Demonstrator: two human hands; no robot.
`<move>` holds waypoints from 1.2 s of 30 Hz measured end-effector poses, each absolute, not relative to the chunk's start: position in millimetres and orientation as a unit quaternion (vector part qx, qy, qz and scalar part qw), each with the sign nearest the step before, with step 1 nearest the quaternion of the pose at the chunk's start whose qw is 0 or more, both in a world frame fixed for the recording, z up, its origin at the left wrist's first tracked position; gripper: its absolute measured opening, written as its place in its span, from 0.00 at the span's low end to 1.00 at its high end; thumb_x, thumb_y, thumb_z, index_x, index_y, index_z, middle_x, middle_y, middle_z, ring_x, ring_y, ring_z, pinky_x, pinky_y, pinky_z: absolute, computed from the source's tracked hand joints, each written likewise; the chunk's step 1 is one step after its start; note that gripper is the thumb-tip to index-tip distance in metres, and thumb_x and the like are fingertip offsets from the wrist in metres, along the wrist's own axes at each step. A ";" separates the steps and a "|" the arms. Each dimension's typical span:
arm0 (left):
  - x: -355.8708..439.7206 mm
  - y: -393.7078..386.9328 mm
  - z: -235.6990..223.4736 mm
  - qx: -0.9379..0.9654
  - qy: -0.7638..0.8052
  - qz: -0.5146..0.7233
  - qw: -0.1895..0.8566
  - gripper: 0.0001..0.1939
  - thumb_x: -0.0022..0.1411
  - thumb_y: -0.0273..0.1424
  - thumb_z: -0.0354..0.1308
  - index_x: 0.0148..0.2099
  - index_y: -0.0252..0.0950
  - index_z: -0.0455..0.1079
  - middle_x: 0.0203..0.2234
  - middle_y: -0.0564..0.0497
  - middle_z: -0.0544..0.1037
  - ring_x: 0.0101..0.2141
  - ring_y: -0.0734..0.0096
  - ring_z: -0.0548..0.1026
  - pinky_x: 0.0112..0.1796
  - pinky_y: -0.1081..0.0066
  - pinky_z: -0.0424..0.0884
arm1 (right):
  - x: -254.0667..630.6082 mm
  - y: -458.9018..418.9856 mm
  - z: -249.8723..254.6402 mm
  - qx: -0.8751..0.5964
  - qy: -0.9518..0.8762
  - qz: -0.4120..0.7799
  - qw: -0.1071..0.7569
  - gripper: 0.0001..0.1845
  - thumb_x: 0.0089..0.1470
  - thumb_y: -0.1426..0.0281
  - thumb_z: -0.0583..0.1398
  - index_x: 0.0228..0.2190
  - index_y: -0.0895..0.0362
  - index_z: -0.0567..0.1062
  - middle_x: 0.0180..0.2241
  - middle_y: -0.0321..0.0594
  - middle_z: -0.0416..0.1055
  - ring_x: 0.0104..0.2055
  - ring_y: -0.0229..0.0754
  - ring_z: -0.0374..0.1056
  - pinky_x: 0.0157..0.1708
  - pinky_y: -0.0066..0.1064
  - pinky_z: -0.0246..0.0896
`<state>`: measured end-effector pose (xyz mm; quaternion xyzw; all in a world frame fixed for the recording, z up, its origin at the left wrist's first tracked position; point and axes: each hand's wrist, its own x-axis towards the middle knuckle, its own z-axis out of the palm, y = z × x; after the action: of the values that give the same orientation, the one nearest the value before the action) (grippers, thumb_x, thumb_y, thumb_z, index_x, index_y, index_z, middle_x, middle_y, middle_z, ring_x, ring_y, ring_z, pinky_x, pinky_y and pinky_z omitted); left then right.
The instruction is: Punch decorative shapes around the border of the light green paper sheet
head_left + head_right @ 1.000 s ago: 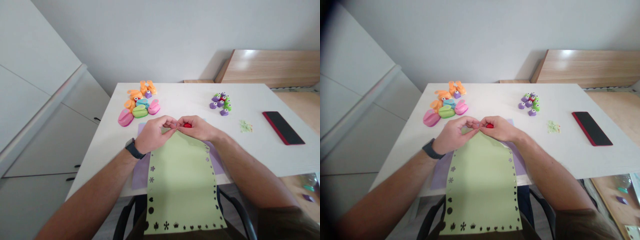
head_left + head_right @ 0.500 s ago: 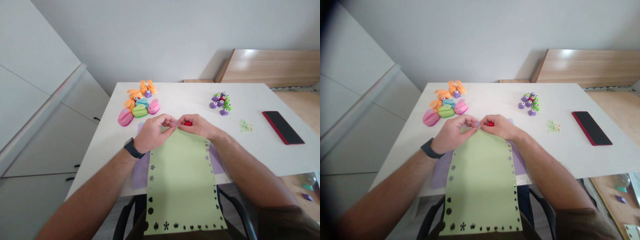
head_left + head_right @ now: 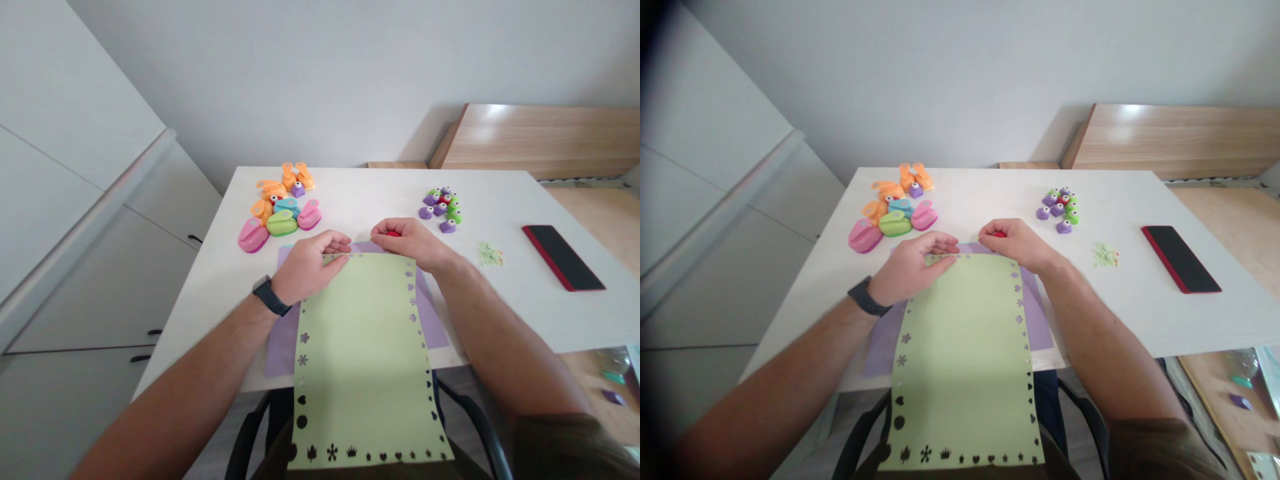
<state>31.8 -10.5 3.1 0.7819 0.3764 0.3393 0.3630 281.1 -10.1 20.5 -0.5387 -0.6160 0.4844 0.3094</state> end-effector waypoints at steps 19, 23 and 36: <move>27.3 0.9 -10.9 0.796 0.381 0.317 0.346 0.10 0.64 0.36 0.60 0.46 0.39 0.75 0.39 0.48 0.84 0.39 0.65 0.82 0.43 0.65 0.80 | 442.2 -49.9 41.8 -0.808 -0.523 0.178 0.204 0.18 0.50 0.56 0.65 0.36 0.58 0.82 0.25 0.41 0.73 0.23 0.38 0.60 0.23 0.32 0.51; 27.8 0.6 -10.8 0.798 0.381 0.319 0.341 0.10 0.64 0.37 0.61 0.45 0.38 0.74 0.39 0.48 0.84 0.39 0.66 0.82 0.43 0.65 0.80 | 472.9 -62.5 38.5 -0.853 -0.486 0.141 0.128 0.17 0.49 0.57 0.65 0.35 0.57 0.83 0.25 0.44 0.76 0.23 0.41 0.63 0.23 0.33 0.53; 26.7 3.3 -16.8 0.800 0.388 0.312 0.335 0.12 0.65 0.38 0.61 0.46 0.38 0.74 0.39 0.48 0.84 0.39 0.65 0.82 0.43 0.66 0.79 | 471.6 -73.1 35.0 -0.853 -0.502 0.091 0.106 0.18 0.53 0.56 0.62 0.33 0.57 0.83 0.26 0.43 0.76 0.24 0.41 0.64 0.23 0.33 0.53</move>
<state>26.7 3.3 -16.8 0.8003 0.3877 0.3117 0.3347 471.6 -73.1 35.0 -0.8534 -0.5020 0.0911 0.1065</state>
